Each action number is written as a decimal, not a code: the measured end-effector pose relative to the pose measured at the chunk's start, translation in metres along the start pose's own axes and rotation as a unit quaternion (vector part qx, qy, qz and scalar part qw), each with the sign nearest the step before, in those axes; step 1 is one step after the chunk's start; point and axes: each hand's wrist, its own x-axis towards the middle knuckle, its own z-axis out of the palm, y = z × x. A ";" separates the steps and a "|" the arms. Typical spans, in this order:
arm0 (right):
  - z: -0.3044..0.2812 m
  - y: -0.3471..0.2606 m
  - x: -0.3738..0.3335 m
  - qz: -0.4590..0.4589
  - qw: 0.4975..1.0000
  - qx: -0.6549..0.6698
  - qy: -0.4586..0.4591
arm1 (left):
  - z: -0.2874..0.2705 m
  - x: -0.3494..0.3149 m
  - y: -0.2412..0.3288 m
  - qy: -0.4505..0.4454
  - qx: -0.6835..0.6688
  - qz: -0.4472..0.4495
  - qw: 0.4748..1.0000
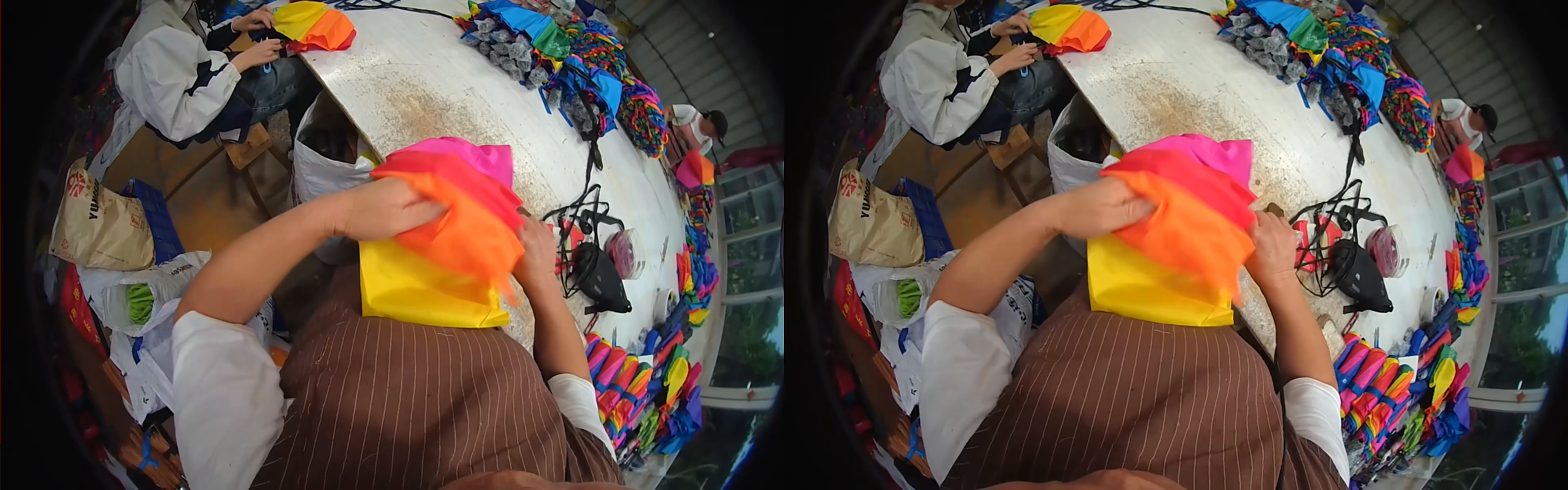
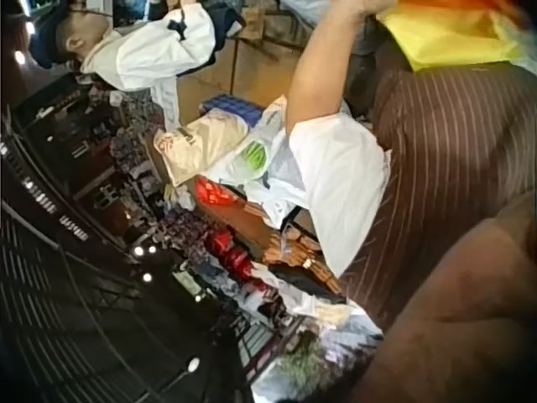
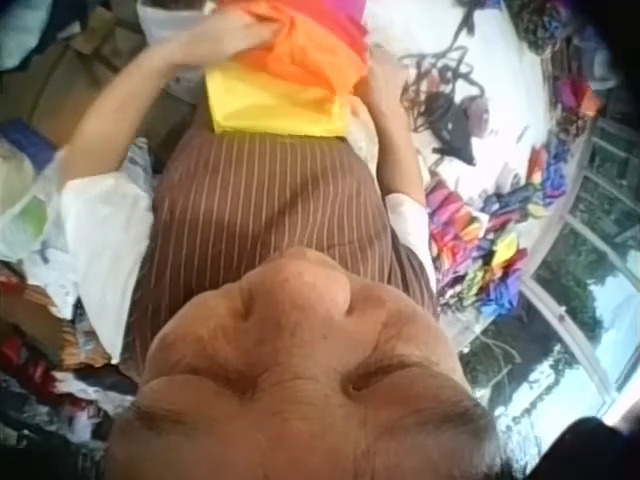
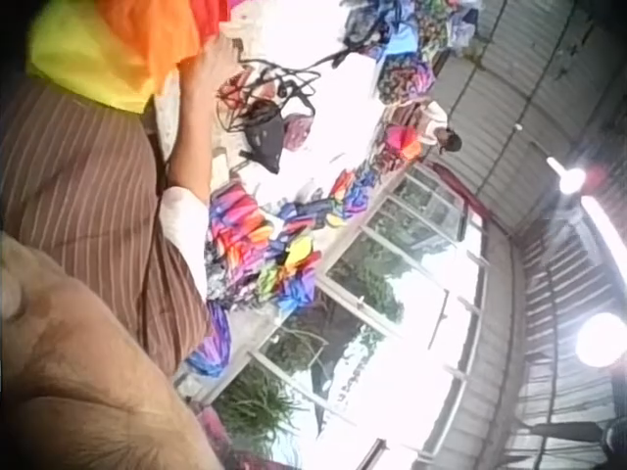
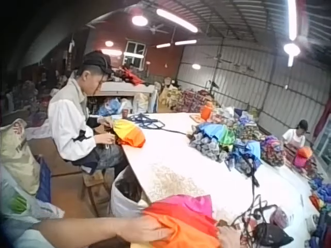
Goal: Folding and inspecting rainbow-colored umbrellas on a production line.
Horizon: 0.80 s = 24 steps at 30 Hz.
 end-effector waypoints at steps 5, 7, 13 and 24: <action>0.029 0.034 -0.018 0.072 0.978 0.192 0.038 | -0.057 0.014 0.066 0.111 -0.506 0.111 0.848; 0.024 0.029 -0.011 0.098 0.955 0.278 0.047 | -0.085 -0.007 0.037 0.150 -0.352 0.022 0.924; -0.012 -0.004 0.014 -0.082 0.994 -0.063 0.025 | -0.049 0.014 0.034 0.021 -0.223 -0.175 0.959; -0.035 0.020 0.013 -0.093 0.973 -0.059 0.203 | -0.070 0.006 0.013 -0.013 -0.310 -0.346 0.885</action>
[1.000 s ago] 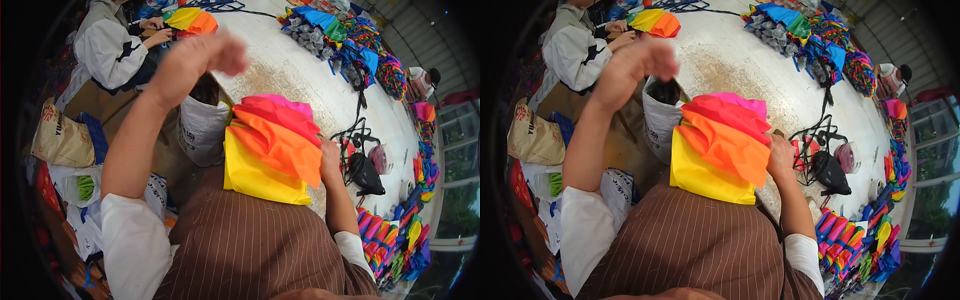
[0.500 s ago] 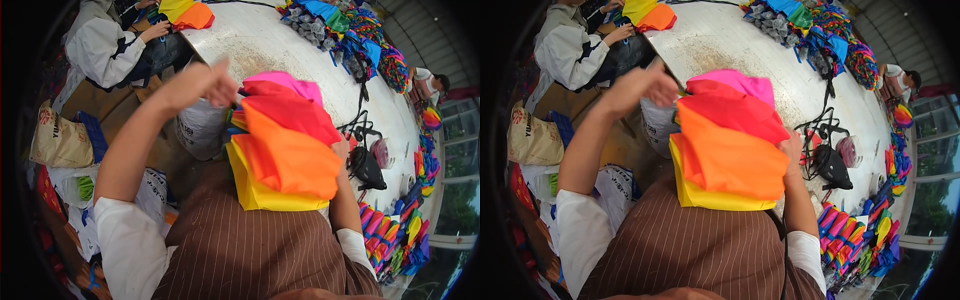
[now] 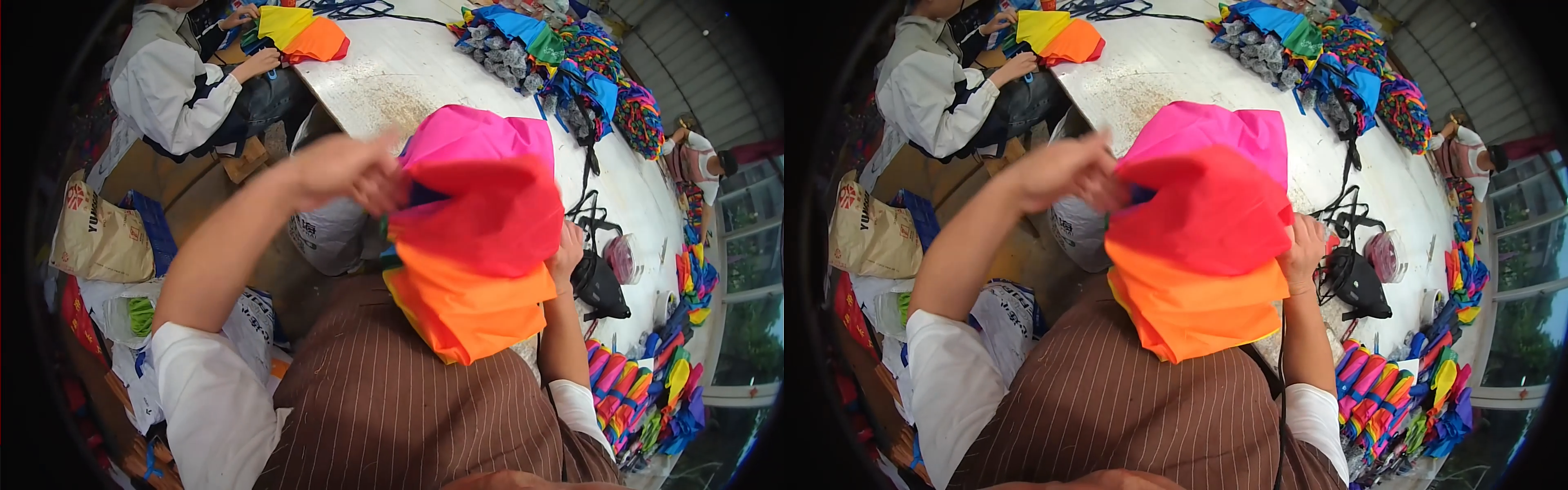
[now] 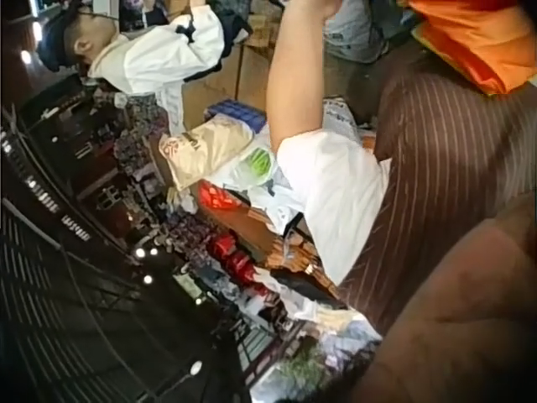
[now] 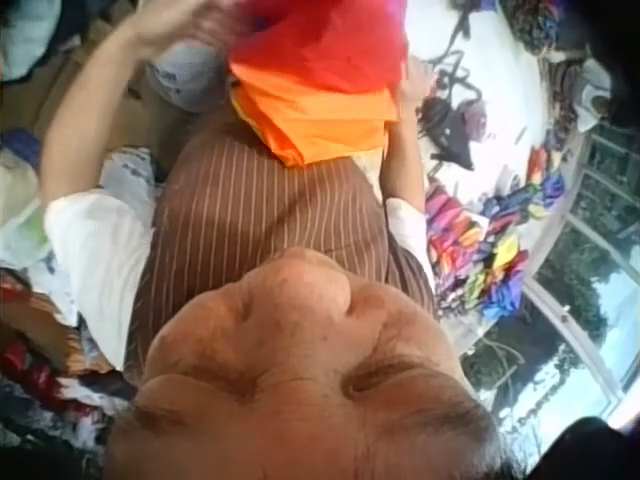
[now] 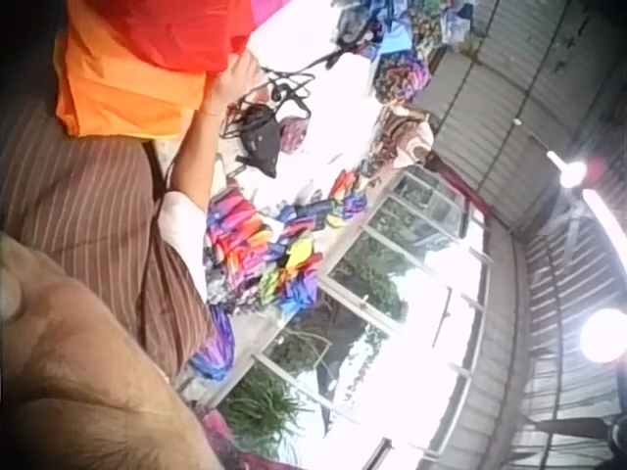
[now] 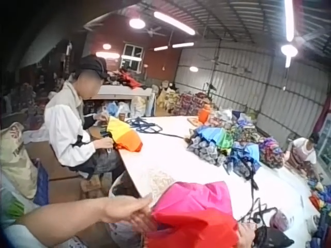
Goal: Folding and inspecting rainbow-colored umbrellas on a production line.
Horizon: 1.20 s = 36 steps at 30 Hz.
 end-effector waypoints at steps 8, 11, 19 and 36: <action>0.009 0.006 0.002 -0.031 0.999 -0.006 0.019 | 0.013 -0.007 0.044 0.075 -0.257 0.454 0.850; -0.001 0.023 0.001 0.043 0.998 -0.050 -0.015 | 0.036 -0.028 0.047 -0.188 -0.265 0.471 0.820; -0.014 -0.040 0.058 0.061 0.987 -0.099 -0.114 | 0.048 0.065 -0.091 -0.124 -0.475 0.159 0.857; 0.028 -0.079 0.020 0.175 0.205 0.855 -0.444 | 0.044 0.041 -0.011 -0.091 -0.425 0.507 0.745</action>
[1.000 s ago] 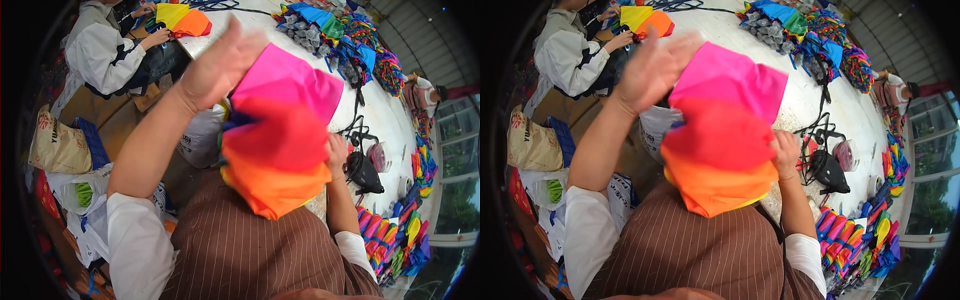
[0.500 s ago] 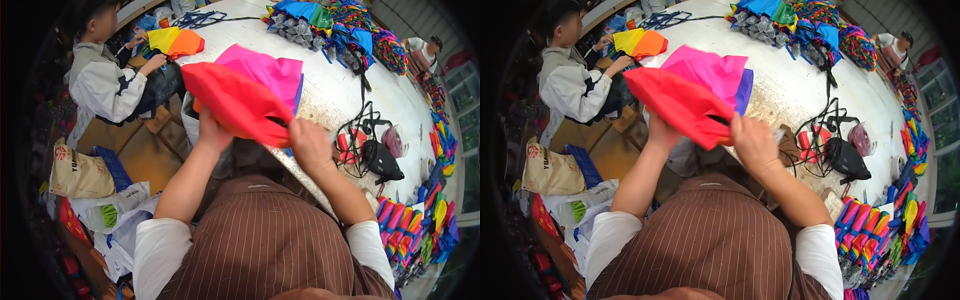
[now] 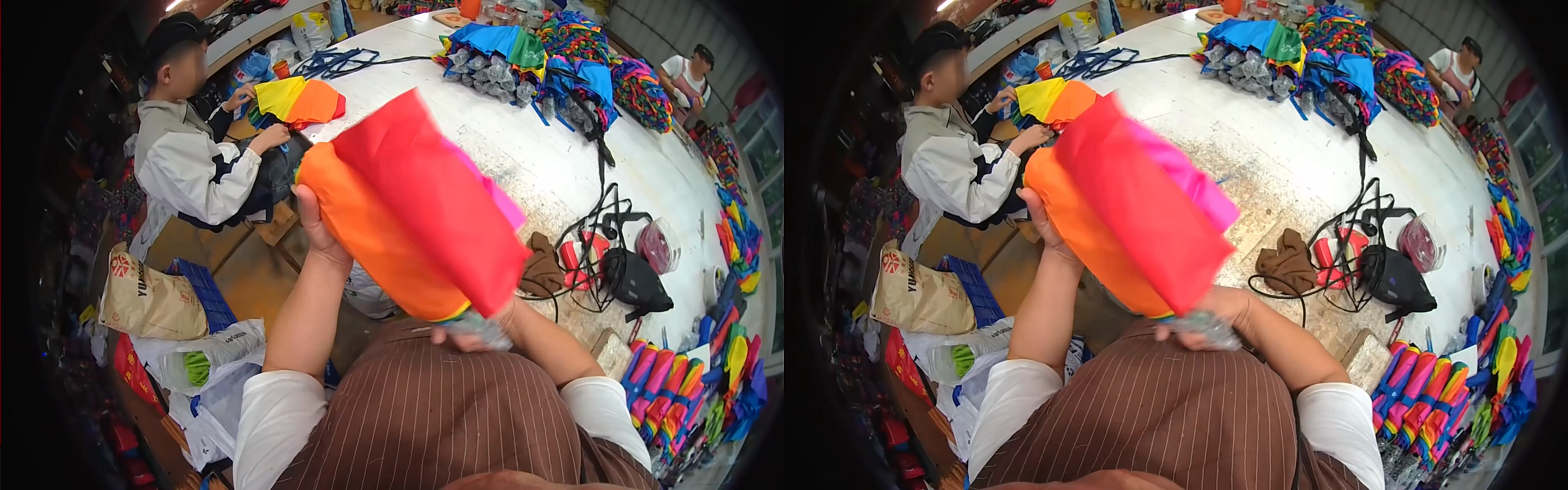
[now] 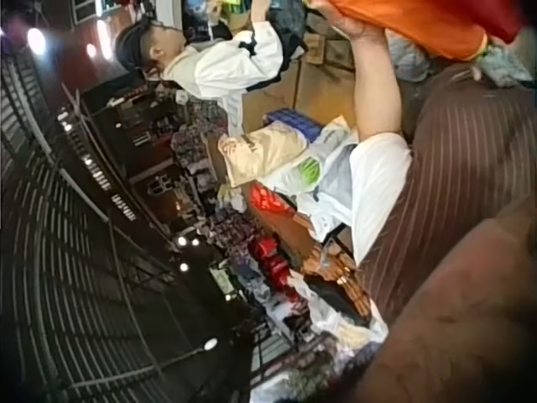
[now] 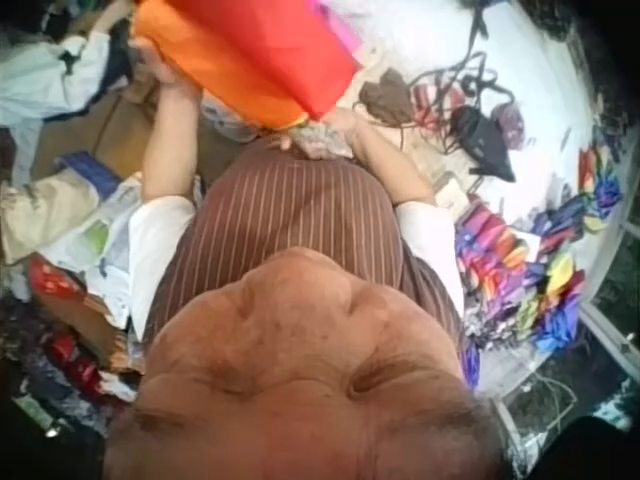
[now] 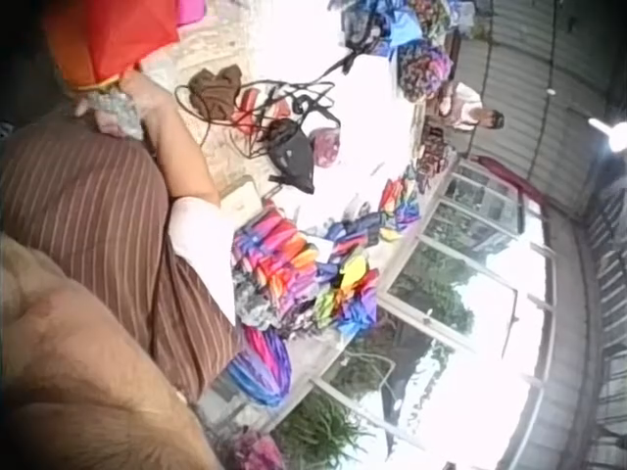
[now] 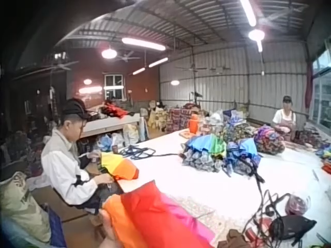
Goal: Folding and inspecting rainbow-colored umbrellas on a production line.
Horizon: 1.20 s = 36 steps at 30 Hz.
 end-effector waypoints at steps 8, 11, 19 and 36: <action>-0.025 -0.027 -0.042 -0.077 0.799 -0.380 0.459 | 0.025 -0.013 0.017 0.073 0.410 0.074 0.906; 0.017 -0.039 -0.041 -0.264 0.762 -0.289 0.515 | 0.021 -0.037 0.006 0.056 0.565 0.116 0.815; 0.092 -0.063 -0.047 -0.171 0.749 -0.543 0.339 | -0.003 -0.110 -0.004 -0.114 0.636 0.055 0.761; 0.087 -0.021 -0.048 -0.288 0.803 -0.495 0.165 | 0.024 -0.125 -0.003 -0.267 0.405 -0.144 0.863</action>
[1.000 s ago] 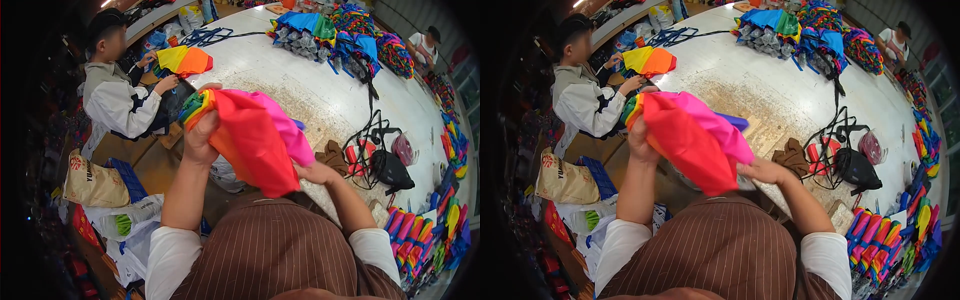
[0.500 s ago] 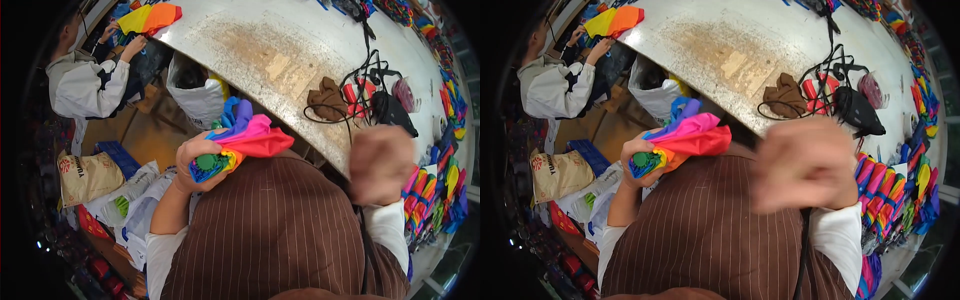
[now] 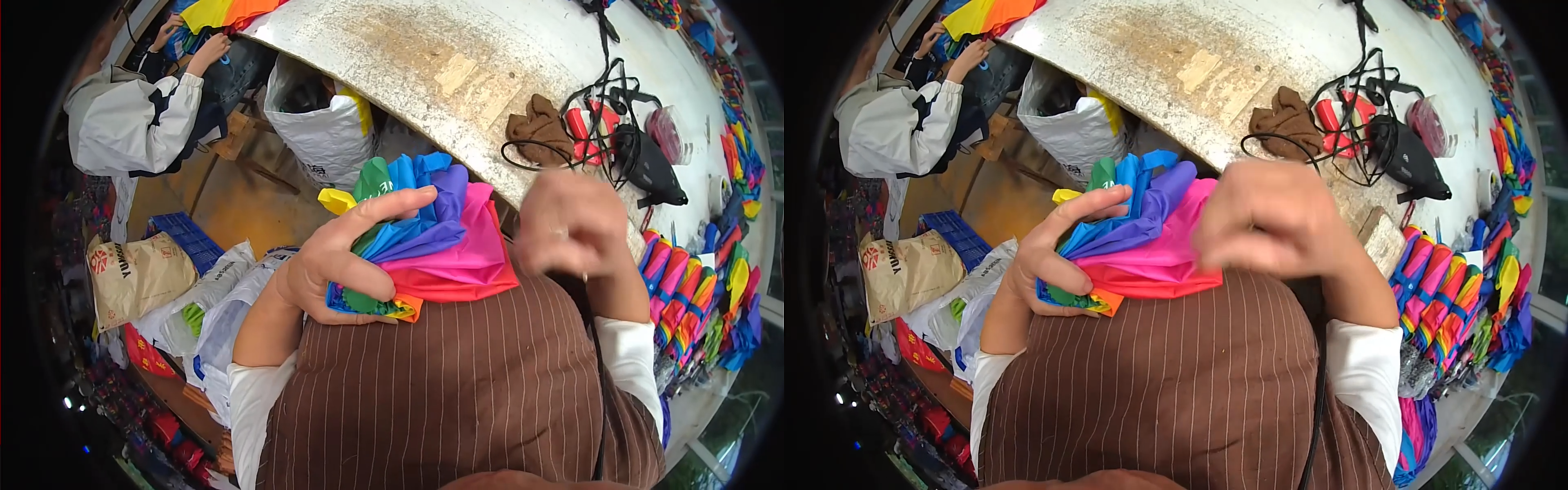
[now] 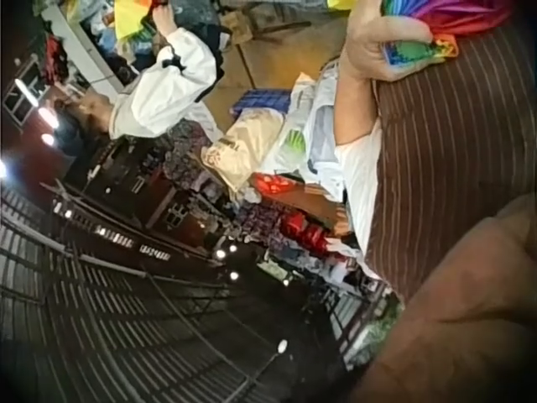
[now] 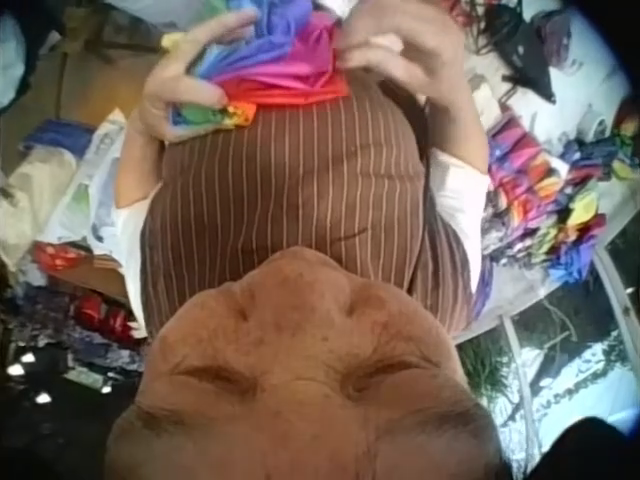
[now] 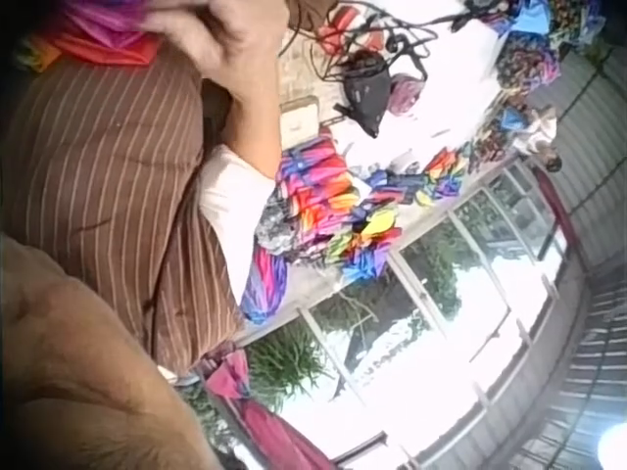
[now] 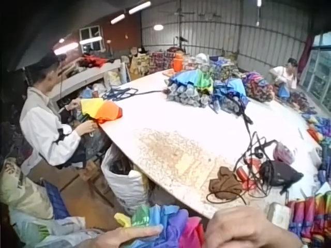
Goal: Folding and inspecting rainbow-colored umbrellas on a production line.
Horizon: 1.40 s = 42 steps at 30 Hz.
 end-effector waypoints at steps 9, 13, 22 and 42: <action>0.018 -0.015 0.002 -0.123 0.911 -0.392 -0.042 | 0.003 0.013 0.001 -0.069 -0.013 0.001 0.998; 0.000 -0.018 0.004 -0.069 0.942 -0.323 -0.054 | 0.003 0.027 0.000 -0.106 0.008 0.038 0.994; 0.016 0.017 0.002 -0.050 0.962 -0.262 0.062 | 0.007 0.043 0.005 -0.065 0.025 0.003 0.998; -0.033 0.055 0.082 0.080 0.973 0.217 0.000 | -0.029 0.161 0.053 0.378 0.107 0.088 0.915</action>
